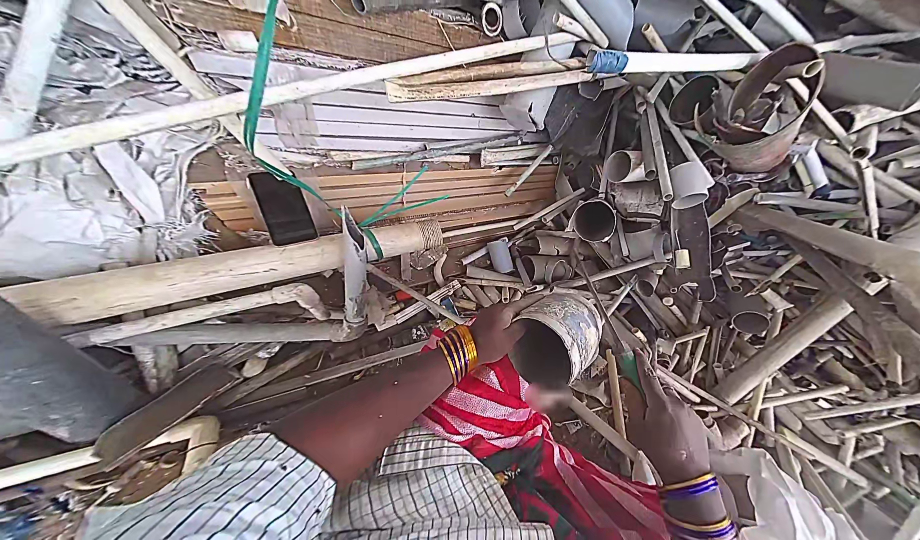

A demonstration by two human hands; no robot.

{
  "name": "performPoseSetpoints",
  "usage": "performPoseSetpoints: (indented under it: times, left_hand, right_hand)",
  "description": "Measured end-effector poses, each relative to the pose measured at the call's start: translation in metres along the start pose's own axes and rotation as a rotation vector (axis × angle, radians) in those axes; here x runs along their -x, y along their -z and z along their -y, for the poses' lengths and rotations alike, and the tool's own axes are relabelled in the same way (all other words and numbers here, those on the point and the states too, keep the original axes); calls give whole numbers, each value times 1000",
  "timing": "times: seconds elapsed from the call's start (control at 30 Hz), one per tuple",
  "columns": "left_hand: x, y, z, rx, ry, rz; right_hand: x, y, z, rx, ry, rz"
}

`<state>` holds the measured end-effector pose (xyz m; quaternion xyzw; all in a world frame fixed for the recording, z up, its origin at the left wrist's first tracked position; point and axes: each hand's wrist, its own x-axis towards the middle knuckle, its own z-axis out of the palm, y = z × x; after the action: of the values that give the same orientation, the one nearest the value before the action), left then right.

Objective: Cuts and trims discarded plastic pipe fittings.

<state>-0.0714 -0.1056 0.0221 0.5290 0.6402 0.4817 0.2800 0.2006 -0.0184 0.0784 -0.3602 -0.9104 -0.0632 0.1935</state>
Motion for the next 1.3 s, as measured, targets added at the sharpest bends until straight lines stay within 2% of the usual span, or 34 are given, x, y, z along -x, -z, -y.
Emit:
performPoseSetpoints:
  times: [0.03,0.13,0.17,0.2,0.23,0.27,0.3,0.33,0.37,0.47,0.5,0.53,0.57,0.63,0.67,0.77,0.83,0.87,0.9,0.93,0.97,1.0,1.1,1.13,1.2,1.27,1.3]
  left_hand:
    - [1,0,-1,1,-5,0]
    - [2,3,-5,6,4,-2]
    - [2,3,-7,-3,17,16]
    - [1,3,-8,-14,26,27]
    - [0,3,-8,-24,27,31]
    - [0,2,-8,-30,25,35]
    - [1,2,-8,-36,22,36]
    - [2,1,-9,-40,27,41]
    - [3,3,-10,-45,27,42]
    - [3,2,-8,-43,21,30]
    - [2,2,-8,-46,23,32]
    - [1,2,-8,-55,31,44]
    - [1,2,-9,-63,35,55]
    - [1,1,-9,-80,34,57]
    - [2,1,-9,-84,32,60]
    - [1,1,-9,-83,12,54]
    - [2,1,-10,-92,28,54]
    - [1,1,-10,-99,40,59]
    - [1,2,-10,-106,48,66]
    - [1,2,-11,-110,53,70]
    - [1,2,-12,-111,56,75]
    - [1,2,-13,-110,56,82]
    - [2,1,-12,-108,31,67]
    - [3,0,-10,-111,23,60]
    - [3,0,-10,-121,21,63]
    - [4,0,-13,-135,10,69]
    - [5,0,-14,-143,9,76]
  right_hand:
    - [-2,2,-1,22,-67,42]
    - [-4,10,4,-15,64,-336]
    - [-2,11,8,-52,125,-421]
    - [-1,9,10,-71,160,-432]
    - [0,6,10,-51,149,-349]
    - [0,5,9,-12,85,-176]
    - [-2,7,7,26,-27,28]
    - [-4,8,3,65,-118,134]
    - [-4,8,-3,83,-120,87]
    - [-2,12,-4,-29,33,-306]
    - [-1,13,-1,-78,83,-353]
    - [0,12,0,-93,110,-317]
    - [0,11,0,-64,96,-201]
    - [-4,15,-1,37,-81,164]
    - [-5,15,-4,72,-126,200]
    - [-3,17,-4,4,-9,-214]
    - [-2,17,2,-82,94,-347]
    - [-1,15,2,-80,116,-289]
    - [-1,14,1,-31,88,-145]
    - [-3,18,0,31,-1,55]
    - [-6,20,-4,87,-78,167]
    - [-5,20,-11,107,-89,135]
    - [-4,26,-14,3,49,-303]
    - [-3,30,-10,-67,100,-365]
    - [0,32,-15,-76,139,-243]
    - [2,35,-26,32,15,13]
    - [3,40,-30,73,-54,66]
